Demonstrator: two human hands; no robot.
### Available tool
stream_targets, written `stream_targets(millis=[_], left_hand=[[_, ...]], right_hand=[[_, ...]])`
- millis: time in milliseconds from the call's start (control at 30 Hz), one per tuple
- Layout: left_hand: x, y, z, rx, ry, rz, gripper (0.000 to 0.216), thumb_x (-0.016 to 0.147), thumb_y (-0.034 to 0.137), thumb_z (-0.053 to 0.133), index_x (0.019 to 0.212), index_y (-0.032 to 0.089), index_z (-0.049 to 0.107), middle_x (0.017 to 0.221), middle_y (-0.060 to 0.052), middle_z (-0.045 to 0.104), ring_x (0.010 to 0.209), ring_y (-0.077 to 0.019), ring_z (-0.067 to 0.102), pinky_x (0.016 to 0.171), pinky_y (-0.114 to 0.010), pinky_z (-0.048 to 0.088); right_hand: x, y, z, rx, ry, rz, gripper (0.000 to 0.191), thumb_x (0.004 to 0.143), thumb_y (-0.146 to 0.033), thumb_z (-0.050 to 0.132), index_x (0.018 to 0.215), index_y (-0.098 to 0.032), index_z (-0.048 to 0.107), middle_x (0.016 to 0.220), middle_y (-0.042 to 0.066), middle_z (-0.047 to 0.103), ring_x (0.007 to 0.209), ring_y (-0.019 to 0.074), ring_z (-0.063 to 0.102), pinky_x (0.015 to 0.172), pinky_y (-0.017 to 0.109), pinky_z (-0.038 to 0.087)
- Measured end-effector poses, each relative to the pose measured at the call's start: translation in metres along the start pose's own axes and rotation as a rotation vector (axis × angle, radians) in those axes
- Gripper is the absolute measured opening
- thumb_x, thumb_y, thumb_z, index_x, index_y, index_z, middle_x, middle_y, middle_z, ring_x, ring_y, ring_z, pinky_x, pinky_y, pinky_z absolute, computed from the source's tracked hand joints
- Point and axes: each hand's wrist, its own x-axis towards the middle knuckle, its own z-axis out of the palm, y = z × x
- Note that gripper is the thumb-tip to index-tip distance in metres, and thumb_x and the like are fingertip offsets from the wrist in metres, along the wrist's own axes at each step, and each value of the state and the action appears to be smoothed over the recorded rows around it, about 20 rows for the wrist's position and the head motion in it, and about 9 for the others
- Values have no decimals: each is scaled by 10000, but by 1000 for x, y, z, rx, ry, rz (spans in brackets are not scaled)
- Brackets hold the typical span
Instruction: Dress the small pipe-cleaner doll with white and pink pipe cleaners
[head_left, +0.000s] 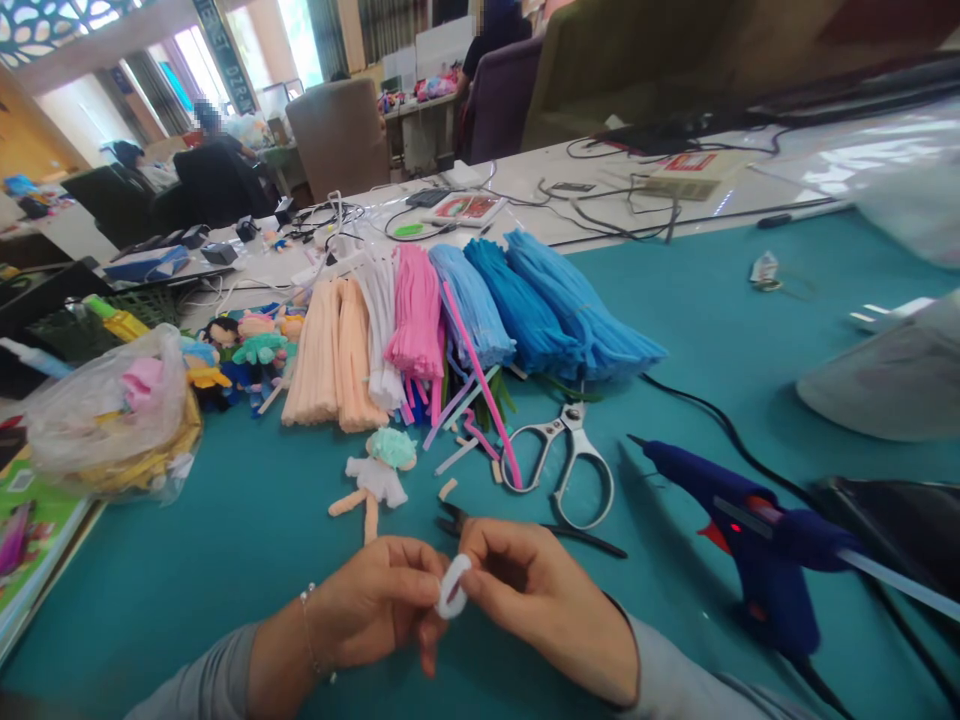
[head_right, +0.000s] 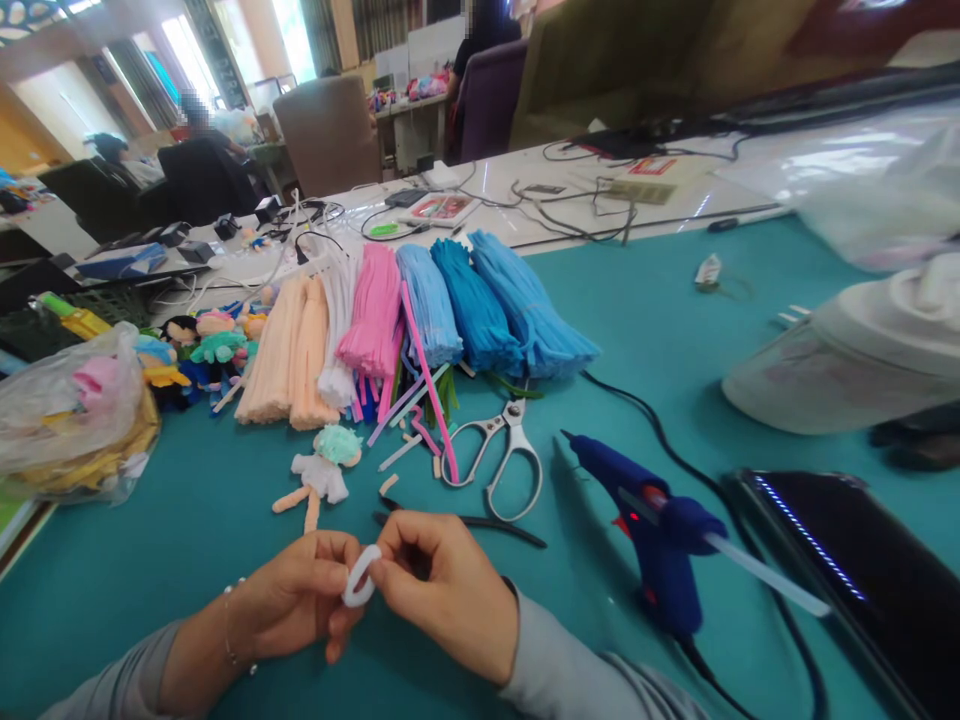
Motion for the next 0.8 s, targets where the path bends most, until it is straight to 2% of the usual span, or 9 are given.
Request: stream_targets(millis=[367, 800], left_hand=[[-1, -2, 0, 29, 10, 0, 251, 557, 260, 782, 609, 100, 597, 500, 13, 545, 396, -58, 483, 366, -177, 478], [0, -3, 4, 39, 62, 13, 250, 511, 246, 789, 551, 95, 594, 475, 26, 522, 342, -32, 413, 329, -165, 449]], right_hand=[[1, 0, 2, -88, 21, 6, 183, 667, -275, 544, 545, -182, 445, 502, -47, 411, 480, 81, 351, 456, 213, 292], [1, 1, 4, -59, 0, -5, 205, 644, -278, 560, 518, -184, 428, 480, -48, 404, 459, 69, 327, 426, 199, 271]])
